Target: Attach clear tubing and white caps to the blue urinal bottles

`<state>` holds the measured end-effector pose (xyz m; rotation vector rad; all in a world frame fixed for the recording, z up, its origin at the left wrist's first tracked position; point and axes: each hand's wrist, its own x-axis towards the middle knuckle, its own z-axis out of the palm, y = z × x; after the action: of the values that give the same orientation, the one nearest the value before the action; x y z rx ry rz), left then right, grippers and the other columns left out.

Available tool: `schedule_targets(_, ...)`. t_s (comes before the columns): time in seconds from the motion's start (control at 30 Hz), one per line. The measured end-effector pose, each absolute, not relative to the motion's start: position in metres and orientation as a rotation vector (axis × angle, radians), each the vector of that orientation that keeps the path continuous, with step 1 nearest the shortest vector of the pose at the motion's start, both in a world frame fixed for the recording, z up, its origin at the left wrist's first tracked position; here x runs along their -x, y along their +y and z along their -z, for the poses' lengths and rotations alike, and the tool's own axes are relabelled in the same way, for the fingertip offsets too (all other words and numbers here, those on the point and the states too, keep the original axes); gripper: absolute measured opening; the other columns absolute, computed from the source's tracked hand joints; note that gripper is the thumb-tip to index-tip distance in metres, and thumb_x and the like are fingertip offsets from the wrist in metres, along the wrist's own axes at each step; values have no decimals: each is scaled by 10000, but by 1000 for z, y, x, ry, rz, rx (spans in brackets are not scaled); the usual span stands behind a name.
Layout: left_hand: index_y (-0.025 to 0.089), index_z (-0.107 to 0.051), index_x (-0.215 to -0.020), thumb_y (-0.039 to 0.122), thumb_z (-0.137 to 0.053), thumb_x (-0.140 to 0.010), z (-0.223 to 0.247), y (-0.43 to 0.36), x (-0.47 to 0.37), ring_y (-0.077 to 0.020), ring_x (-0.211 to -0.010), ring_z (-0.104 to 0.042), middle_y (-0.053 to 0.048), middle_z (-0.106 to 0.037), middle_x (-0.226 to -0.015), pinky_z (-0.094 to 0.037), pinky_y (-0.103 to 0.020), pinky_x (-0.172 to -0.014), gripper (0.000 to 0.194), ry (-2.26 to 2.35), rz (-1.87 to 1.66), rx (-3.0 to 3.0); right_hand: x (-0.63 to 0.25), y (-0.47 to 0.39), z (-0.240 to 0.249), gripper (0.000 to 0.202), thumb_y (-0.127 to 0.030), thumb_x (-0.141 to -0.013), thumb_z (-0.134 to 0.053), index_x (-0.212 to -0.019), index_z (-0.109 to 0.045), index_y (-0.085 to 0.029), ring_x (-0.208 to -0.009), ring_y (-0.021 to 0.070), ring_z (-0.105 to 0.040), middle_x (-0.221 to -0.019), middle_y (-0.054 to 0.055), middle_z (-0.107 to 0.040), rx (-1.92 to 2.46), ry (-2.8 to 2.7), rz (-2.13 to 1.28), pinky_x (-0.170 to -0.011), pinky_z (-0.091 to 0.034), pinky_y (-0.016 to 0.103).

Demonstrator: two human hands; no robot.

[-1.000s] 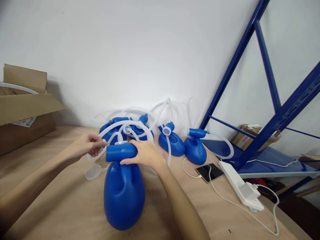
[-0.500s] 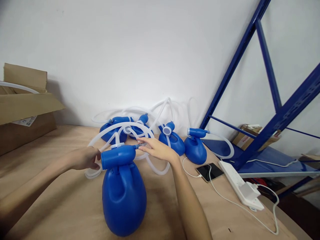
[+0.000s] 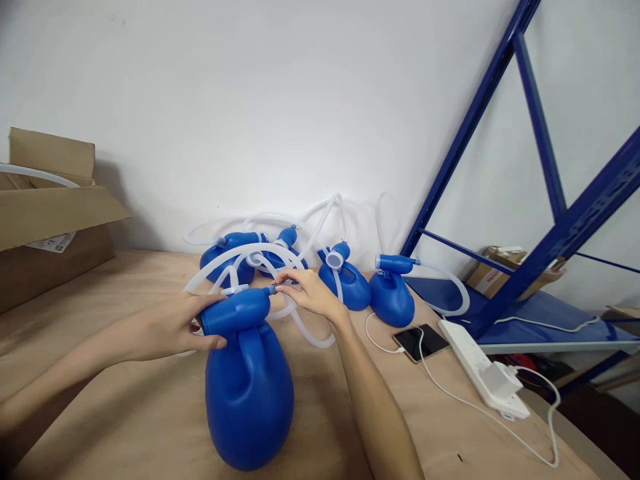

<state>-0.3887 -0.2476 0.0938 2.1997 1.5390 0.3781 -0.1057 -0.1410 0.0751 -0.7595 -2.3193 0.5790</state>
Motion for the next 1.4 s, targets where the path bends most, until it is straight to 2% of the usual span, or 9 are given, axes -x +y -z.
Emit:
schedule_targets(0.1,203,-703,-975,489,-691,-729,-95,-246,382,-295,-811,-685,-74,-730,-923,-494,-341,-675,378,1624,-372,-2223,102,-141,-77,166,-278,-997,-600,-1075,-733,-215,-1021,224,-731,-1105,53,-794,757,-2328,-549,-778,-541,303)
schedule_targets(0.2,207,-689,-958,481,-684,-712,-95,-245,383,-291,-828,-678,-69,-722,-937,-495,-336,-680,368,1602,-375,-2224,96,-142,-78,198,-287,-1011,-581,-1148,-708,-219,-1085,234,-723,-1185,63,-777,763,-2340,-533,-816,-560,323)
schedule_targets(0.43,238,-584,-1422,395,-655,-756,-84,-243,390,-344,-1149,-661,-105,-700,-1295,-538,-398,-929,688,1508,-359,-2248,108,-159,-85,490,-344,-953,-713,-1413,-579,-239,-1337,276,-589,-1370,88,-689,654,-2506,-340,-1172,-418,478)
schedule_targets(0.53,282,-465,-1559,394,-691,-770,-76,-241,390,-362,-1256,-620,-101,-645,-1424,-526,-423,-1009,828,1487,-460,-2288,117,-160,-83,583,-465,-897,-789,-1416,-618,-261,-1265,289,-619,-1307,80,-718,606,-2562,-347,-1211,-361,525)
schedule_targets(0.73,259,-597,-1462,679,-687,-824,-61,-231,387,-401,-1224,-640,-142,-670,-1380,-519,-465,-1008,769,1618,-567,-2348,125,-146,-59,576,-571,-741,-893,-1179,-754,-223,-876,209,-655,-967,30,-747,690,-2468,-400,-845,-515,326)
schedule_targets(0.9,264,-621,-1434,701,-680,-824,-62,-232,386,-385,-1131,-680,-127,-708,-1294,-535,-427,-927,753,1638,-573,-2324,129,-134,-38,592,-745,-615,-859,-851,-719,-220,-586,117,-389,-612,-73,-475,821,-2310,-482,-571,-325,255)
schedule_targets(1.2,225,-593,-1399,634,-614,-891,-60,-237,380,-396,-1165,-657,-158,-691,-1312,-523,-458,-937,652,1604,-526,-2363,134,-125,-22,737,-754,-538,-845,-547,-326,-231,-581,97,-250,-573,-80,-276,837,-2103,-439,-537,-216,266)
schedule_targets(1.3,190,-525,-1459,599,-579,-917,-52,-243,369,-411,-1213,-646,-194,-672,-1354,-519,-484,-968,681,1672,-605,-2353,125,-121,-27,689,-691,-666,-819,-551,-315,-236,-590,105,-294,-580,-70,-293,921,-1968,-412,-556,-261,275)
schedule_targets(1.4,174,-503,-1495,612,-576,-916,-50,-248,359,-418,-1162,-677,-209,-689,-1320,-528,-492,-950,730,1740,-568,-2341,111,-123,-45,529,-615,-726,-828,-619,-508,-207,-602,116,-400,-620,-51,-452,900,-2136,-550,-585,-354,272)
